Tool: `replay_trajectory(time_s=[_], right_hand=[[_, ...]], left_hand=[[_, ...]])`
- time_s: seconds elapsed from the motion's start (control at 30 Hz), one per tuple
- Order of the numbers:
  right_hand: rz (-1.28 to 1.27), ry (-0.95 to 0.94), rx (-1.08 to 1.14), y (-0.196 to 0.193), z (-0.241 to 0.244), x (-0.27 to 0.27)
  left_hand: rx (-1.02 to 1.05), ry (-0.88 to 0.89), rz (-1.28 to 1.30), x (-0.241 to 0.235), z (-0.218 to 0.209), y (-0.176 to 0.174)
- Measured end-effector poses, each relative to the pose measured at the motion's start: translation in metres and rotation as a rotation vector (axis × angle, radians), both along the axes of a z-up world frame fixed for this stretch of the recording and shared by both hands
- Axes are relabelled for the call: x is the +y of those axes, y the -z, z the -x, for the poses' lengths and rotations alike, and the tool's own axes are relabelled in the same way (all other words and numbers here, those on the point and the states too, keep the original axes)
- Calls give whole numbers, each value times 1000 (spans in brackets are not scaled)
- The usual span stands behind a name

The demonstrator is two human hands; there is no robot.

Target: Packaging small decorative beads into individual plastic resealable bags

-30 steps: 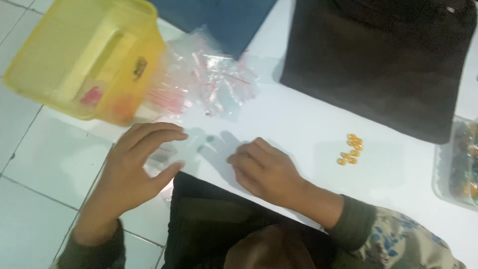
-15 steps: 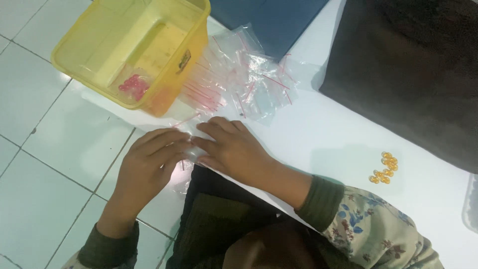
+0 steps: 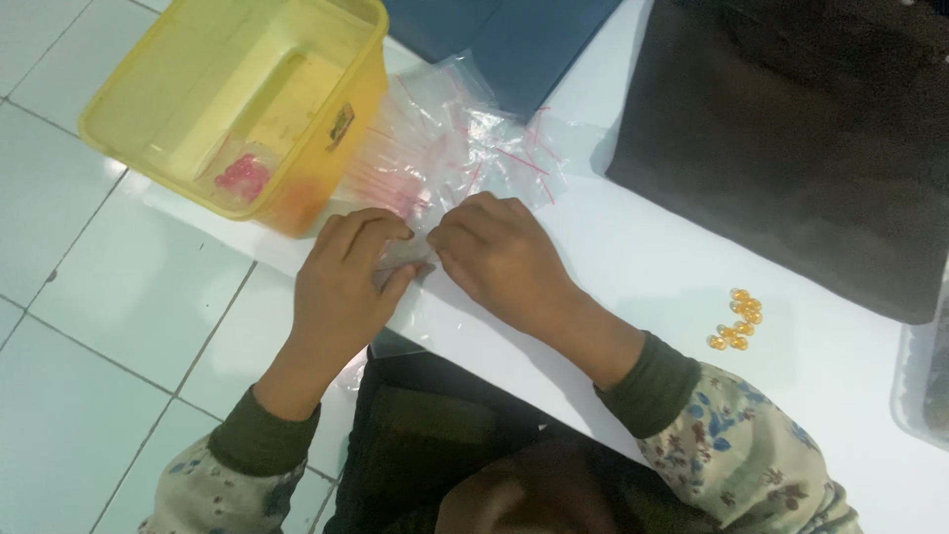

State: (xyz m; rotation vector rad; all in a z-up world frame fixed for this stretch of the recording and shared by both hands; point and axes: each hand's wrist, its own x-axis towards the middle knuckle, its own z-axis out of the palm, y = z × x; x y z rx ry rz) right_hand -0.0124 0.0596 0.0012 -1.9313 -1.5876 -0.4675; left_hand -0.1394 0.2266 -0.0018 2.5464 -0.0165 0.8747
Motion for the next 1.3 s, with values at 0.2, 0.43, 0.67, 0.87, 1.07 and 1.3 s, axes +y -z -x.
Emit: replay_trajectory(time_s=[0.2,0.43,0.67,0.87,1.07,1.3], right_hand=[[-239,62,705,-36,-9,-39],[-439,55,1155,-62,-7,-100],[-481,323,1089,-72,-10,-164],[-481,366,1156,-53,-22,-216],[-456,481,955,-52,-27,-246],[-564,543,851,-38,-31,-260]], left_hand=[[-69,63,354,-17,-9,-28],[262,276,572,-64,-53,-65],[173,536,698,-128,-105,-86],[154,707,852,-187,-143,-82],[108,700,871,-214,-167,-68],[240,667,864,-217,-172,-39]])
